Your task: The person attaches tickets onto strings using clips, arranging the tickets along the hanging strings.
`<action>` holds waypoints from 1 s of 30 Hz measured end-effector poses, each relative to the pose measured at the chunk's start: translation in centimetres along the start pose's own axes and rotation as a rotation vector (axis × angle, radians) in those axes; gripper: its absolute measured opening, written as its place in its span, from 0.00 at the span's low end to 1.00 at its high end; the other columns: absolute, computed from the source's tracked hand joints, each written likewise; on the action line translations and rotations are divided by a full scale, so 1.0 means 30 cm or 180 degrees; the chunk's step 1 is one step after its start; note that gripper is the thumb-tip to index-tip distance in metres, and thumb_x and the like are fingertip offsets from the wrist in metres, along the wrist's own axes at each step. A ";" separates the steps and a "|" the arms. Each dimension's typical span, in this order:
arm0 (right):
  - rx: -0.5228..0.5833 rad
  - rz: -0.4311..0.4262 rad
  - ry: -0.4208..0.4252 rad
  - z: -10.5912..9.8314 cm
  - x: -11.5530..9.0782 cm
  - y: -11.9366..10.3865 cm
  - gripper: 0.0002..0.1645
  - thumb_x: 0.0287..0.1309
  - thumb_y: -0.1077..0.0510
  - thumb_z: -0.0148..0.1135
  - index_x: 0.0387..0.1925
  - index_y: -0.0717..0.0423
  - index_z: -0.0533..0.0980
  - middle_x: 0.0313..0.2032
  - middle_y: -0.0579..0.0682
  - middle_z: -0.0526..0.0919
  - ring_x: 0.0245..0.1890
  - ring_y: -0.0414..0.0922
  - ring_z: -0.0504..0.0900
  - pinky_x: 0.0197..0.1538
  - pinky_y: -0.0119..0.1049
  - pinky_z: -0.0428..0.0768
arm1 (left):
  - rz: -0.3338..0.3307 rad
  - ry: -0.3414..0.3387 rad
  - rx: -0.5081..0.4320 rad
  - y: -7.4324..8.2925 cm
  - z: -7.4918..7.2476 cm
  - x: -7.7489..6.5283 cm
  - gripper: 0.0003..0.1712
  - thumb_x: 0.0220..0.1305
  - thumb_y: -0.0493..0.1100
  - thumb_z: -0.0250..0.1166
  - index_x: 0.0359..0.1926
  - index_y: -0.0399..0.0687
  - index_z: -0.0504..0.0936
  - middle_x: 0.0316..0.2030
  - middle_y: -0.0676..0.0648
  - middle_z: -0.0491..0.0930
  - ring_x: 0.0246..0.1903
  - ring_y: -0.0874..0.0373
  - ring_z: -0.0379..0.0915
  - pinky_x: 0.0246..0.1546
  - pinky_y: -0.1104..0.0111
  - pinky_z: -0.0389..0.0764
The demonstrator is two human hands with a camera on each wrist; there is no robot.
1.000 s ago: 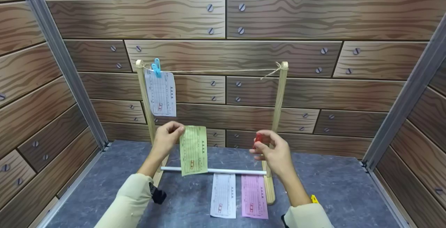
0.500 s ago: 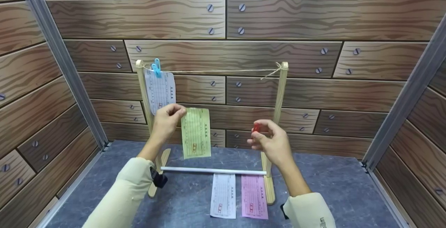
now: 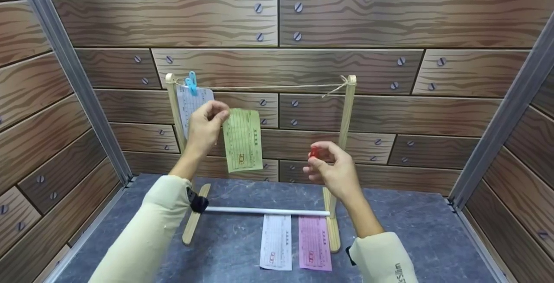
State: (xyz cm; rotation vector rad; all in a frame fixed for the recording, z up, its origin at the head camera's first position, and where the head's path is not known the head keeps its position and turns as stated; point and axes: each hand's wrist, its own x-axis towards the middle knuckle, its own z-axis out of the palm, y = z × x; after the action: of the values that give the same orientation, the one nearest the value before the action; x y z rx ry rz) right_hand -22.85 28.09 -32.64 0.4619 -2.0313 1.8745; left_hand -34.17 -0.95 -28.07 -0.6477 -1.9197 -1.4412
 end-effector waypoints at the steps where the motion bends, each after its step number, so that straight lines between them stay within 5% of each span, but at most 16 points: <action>1: -0.0001 -0.0005 -0.0011 0.001 0.002 -0.003 0.18 0.59 0.67 0.61 0.50 0.70 0.70 0.39 0.66 0.78 0.32 0.56 0.84 0.31 0.48 0.81 | 0.0039 0.0015 -0.0004 0.009 0.000 0.012 0.06 0.59 0.34 0.65 0.38 0.42 0.81 0.27 0.52 0.79 0.26 0.61 0.70 0.29 0.69 0.73; 6: 0.0053 -0.0011 -0.0010 0.004 0.012 -0.013 0.18 0.58 0.67 0.61 0.49 0.70 0.70 0.38 0.65 0.78 0.31 0.57 0.84 0.32 0.50 0.80 | 0.0099 0.0088 0.0095 0.040 0.003 0.067 0.19 0.60 0.36 0.65 0.53 0.46 0.77 0.25 0.52 0.79 0.22 0.61 0.69 0.25 0.69 0.71; 11: 0.0069 -0.0010 0.0000 0.005 0.016 -0.011 0.17 0.58 0.68 0.61 0.48 0.70 0.70 0.37 0.64 0.79 0.31 0.57 0.84 0.31 0.51 0.80 | -0.0162 0.0208 0.0053 0.050 0.013 0.103 0.22 0.59 0.36 0.65 0.56 0.47 0.77 0.24 0.53 0.81 0.20 0.61 0.70 0.21 0.70 0.68; 16: 0.0044 -0.0026 -0.0033 0.007 0.019 -0.006 0.17 0.58 0.69 0.60 0.49 0.70 0.70 0.37 0.59 0.80 0.31 0.57 0.84 0.30 0.49 0.80 | -0.0418 0.0312 -0.0061 0.045 0.019 0.117 0.18 0.58 0.37 0.67 0.51 0.44 0.81 0.23 0.53 0.81 0.19 0.63 0.68 0.20 0.72 0.66; 30: 0.0033 -0.0139 -0.0101 0.037 0.063 -0.107 0.19 0.58 0.68 0.61 0.51 0.68 0.70 0.39 0.59 0.79 0.33 0.57 0.84 0.31 0.49 0.81 | -0.0409 0.0406 0.0102 0.052 0.012 0.145 0.02 0.57 0.36 0.67 0.31 0.42 0.82 0.23 0.52 0.81 0.22 0.62 0.74 0.24 0.71 0.70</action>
State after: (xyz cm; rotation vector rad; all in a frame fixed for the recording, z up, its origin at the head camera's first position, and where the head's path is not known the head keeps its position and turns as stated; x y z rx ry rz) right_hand -23.11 26.72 -29.02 0.5377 -2.0161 1.8644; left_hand -36.05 -0.14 -23.91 -0.4137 -1.9094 -1.4897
